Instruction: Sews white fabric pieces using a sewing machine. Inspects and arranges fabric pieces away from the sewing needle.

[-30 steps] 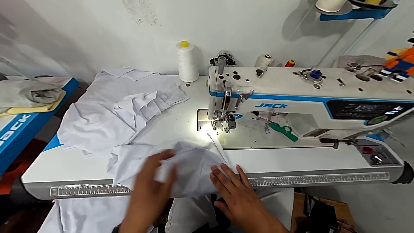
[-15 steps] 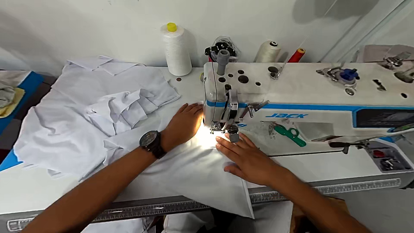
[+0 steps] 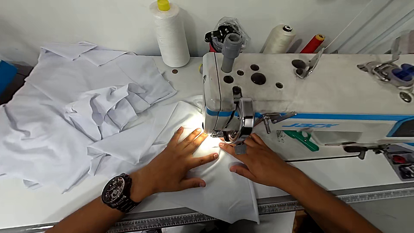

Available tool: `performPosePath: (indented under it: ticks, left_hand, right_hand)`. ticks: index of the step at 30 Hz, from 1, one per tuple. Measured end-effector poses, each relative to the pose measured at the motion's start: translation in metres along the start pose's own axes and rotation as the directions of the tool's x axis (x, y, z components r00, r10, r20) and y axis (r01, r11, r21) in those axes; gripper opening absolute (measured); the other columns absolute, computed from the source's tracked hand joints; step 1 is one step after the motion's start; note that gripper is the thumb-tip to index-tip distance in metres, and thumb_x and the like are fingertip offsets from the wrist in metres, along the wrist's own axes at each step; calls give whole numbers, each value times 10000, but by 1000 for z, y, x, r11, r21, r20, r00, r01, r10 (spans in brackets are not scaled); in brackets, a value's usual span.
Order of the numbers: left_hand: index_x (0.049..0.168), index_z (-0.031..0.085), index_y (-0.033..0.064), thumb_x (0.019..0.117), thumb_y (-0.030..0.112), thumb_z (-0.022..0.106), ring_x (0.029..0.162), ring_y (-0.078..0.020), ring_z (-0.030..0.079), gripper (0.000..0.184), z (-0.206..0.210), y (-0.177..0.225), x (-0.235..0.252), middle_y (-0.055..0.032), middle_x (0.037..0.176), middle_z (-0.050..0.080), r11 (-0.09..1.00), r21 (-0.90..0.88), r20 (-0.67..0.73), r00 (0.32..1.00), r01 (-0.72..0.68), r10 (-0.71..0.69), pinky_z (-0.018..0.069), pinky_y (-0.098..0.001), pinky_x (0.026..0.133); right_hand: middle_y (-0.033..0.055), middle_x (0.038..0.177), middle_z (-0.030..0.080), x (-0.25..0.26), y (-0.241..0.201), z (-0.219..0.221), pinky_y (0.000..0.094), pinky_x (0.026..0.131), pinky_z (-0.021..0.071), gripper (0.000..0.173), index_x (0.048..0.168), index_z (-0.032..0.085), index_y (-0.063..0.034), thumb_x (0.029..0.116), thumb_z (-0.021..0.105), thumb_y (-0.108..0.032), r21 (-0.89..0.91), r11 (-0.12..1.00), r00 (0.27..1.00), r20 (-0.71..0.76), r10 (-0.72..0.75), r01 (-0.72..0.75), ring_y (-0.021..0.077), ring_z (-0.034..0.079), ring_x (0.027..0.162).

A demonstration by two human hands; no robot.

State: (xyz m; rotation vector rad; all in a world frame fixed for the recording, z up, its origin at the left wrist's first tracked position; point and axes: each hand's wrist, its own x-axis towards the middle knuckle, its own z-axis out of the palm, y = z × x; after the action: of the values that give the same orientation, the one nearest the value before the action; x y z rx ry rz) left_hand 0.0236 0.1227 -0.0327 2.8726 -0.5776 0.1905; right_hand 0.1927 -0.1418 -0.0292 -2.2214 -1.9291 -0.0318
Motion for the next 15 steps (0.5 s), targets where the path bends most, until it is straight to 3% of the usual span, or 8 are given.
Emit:
performPosePath:
  ticks: [9,15]
  left_hand:
    - [1527,448,457,964,779,254,1546,-357,259,678,4,6,3,-127,1632,372,998,15,-2,999,54,-54,183,-757,1160]
    - [1532,433,477,993,730,243,1552,-353,243,624,0,3,1,-124,1646,350,998,22,16,999,51,-51,173,-768,1154]
  right_hand:
    - [-28,1419,617,2,6,-1,477,1102,378,557,1427,613,-231,1052,348,-546,14,1000,1000,-14,2,-2,197,501,1370]
    - [-37,1466,585,3,5,1,499,1138,335,574,1463,579,-231,1058,322,-546,20,1000,1000,16,9,-9,195,456,1419]
